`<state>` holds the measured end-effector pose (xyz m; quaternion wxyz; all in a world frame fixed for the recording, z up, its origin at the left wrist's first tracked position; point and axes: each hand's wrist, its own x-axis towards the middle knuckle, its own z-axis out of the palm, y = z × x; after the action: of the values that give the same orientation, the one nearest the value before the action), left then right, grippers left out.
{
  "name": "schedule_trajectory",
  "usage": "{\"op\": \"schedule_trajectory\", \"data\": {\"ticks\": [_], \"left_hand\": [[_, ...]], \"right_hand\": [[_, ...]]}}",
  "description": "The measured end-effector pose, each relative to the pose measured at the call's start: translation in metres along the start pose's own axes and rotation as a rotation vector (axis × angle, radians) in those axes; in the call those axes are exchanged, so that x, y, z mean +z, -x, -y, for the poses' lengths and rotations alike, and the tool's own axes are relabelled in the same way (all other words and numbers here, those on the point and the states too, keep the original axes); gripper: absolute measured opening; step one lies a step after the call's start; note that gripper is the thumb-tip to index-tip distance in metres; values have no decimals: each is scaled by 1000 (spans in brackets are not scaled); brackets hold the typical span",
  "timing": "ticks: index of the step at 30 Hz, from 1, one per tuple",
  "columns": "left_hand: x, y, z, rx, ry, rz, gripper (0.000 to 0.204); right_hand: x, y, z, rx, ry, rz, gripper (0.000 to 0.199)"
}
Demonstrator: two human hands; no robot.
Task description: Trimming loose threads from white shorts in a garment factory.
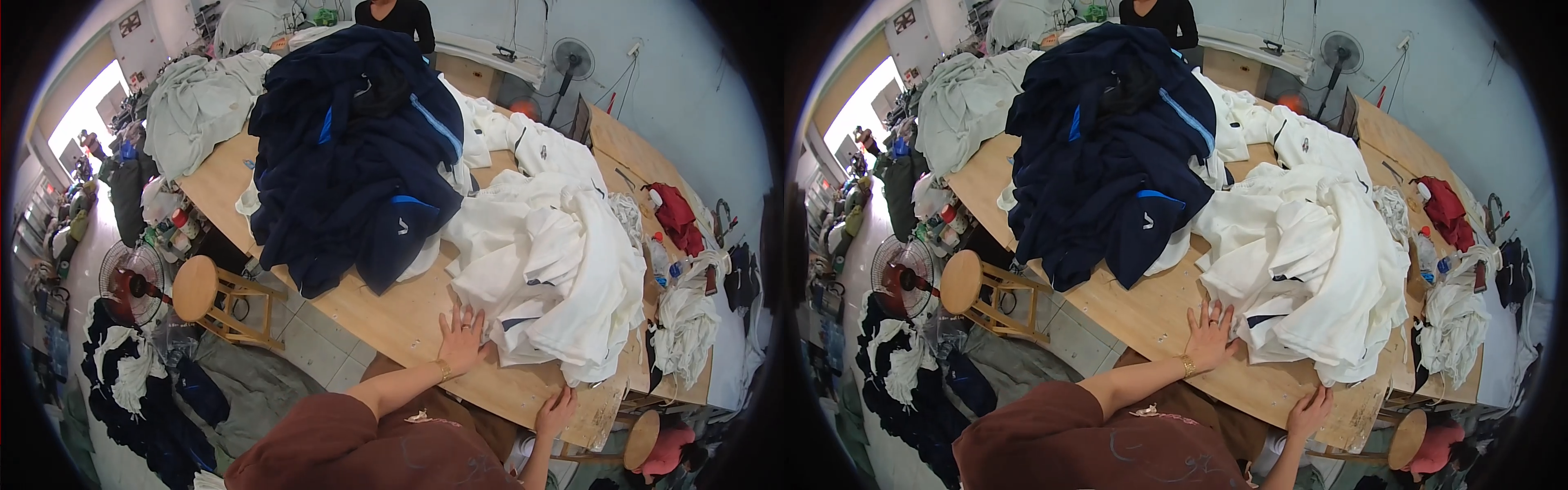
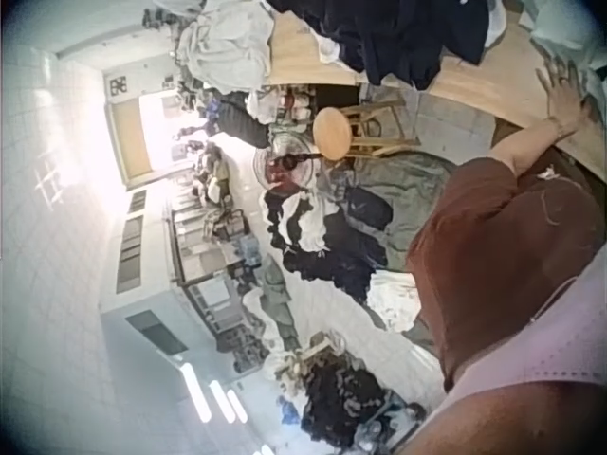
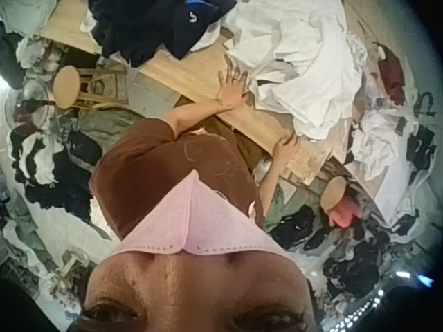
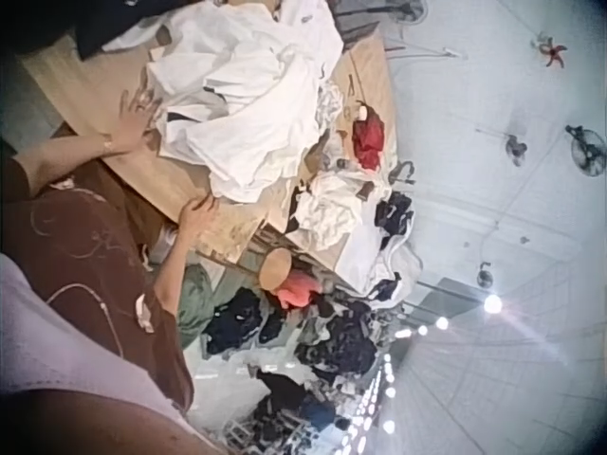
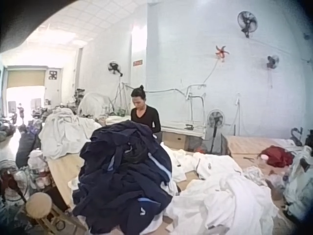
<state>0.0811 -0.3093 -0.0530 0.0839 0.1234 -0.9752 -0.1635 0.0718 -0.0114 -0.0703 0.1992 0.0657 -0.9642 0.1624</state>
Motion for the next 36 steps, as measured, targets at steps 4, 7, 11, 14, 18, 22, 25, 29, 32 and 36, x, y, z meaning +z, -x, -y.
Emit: {"op": "schedule_trajectory", "data": {"ticks": [4, 7, 11, 14, 18, 22, 25, 29, 32, 36], "left_hand": [[-4, 2, 4, 0, 67, -54, 74], [-18, -3, 18, -11, 352, -116, 62], [-48, -63, 70, 10, 784, -575, 39], [-147, -141, 116, 11, 723, -911, 17], [-242, -231, 197, 29, 741, -1253, 12], [-279, -287, 270, -256, 345, -1232, 20], [-286, -309, 295, -466, 142, -1130, 34], [-293, -311, 297, -582, 168, -985, 34], [-291, -306, 308, -574, 145, -919, 22], [-285, -294, 303, -521, 198, -981, 9]], "right_hand": [[4, 0, 1, 3, 10, 8, 38], [7, 2, -2, 17, 28, 3, 38], [4, 2, -1, 7, 8, 13, 39], [1, 3, 1, 23, 32, 20, 39], [2, 0, 1, 16, 38, 25, 39], [-1, 0, 5, 35, 54, 28, 39], [-4, -2, 6, 44, 28, 27, 39], [-7, -1, 8, 42, 25, 38, 40], [-7, -2, 8, 48, 16, 41, 40], [-7, -4, 12, 39, 35, 17, 37]]}}
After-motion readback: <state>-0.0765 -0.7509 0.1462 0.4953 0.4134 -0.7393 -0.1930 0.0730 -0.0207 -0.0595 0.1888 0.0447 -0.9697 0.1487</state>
